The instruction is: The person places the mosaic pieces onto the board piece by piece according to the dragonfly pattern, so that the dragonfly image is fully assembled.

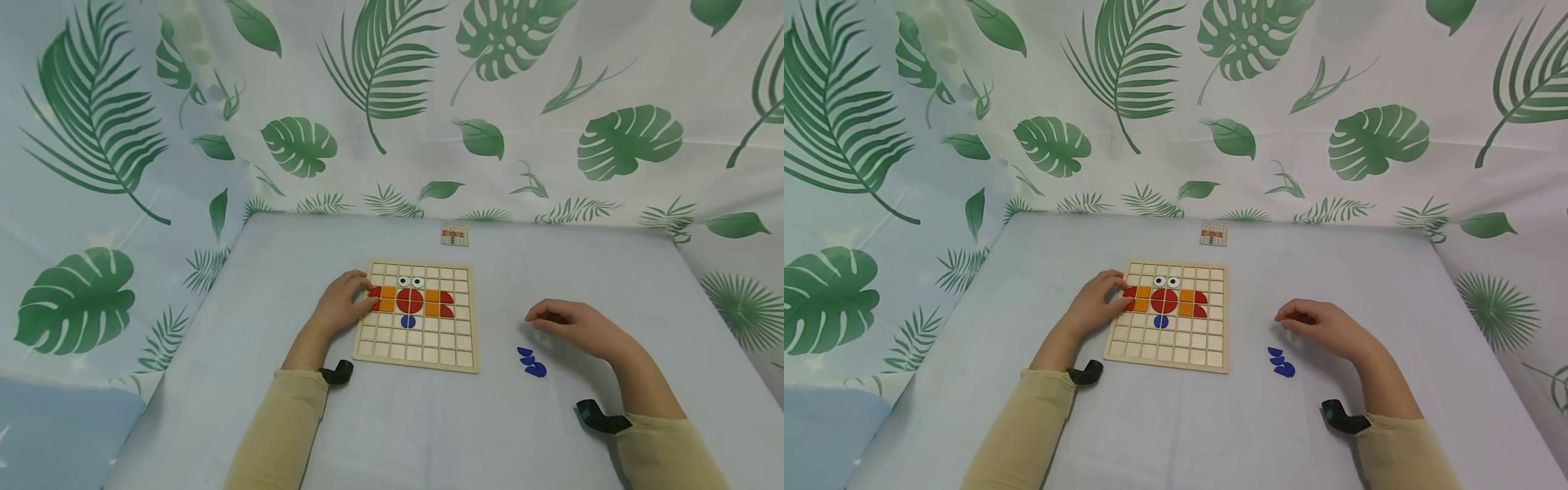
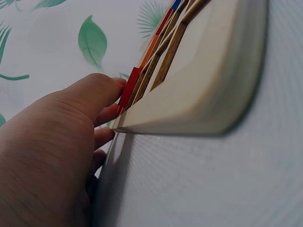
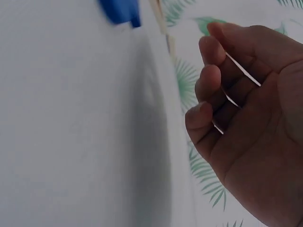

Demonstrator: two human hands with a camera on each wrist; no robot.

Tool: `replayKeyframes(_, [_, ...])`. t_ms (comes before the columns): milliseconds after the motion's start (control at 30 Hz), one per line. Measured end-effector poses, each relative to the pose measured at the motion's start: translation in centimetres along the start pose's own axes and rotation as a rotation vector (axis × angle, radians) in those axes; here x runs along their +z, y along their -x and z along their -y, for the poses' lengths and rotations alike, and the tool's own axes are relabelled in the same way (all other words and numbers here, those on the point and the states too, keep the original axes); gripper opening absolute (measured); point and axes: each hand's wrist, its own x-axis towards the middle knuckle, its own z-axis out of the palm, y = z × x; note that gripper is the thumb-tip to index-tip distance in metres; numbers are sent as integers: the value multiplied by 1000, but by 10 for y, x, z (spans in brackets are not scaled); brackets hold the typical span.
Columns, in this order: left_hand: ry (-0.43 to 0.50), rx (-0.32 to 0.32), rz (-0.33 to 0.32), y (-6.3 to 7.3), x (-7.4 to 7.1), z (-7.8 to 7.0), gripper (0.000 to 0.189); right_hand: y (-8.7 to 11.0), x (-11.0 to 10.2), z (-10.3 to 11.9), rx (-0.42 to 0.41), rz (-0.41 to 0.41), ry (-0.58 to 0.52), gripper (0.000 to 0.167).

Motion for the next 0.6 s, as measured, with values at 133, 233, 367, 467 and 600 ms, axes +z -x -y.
replayKeyframes(133, [-4,11,-2,-2,1,0,30,7,5,-14,-29,43,-53,18])
replayKeyframes(233, [-5,15,0,-2,0,-1,30,9,9,-22,-99,59,-55,19])
replayKeyframes(367, [-6,18,2,-1,0,-1,30,8,14,-27,-235,87,-15,26])
replayKeyframes(467, [-10,20,0,0,0,0,30,7,18,-28,-327,107,15,34])
replayKeyframes(600, [0,15,-4,1,0,0,29,7,20,-25,-420,112,74,43])
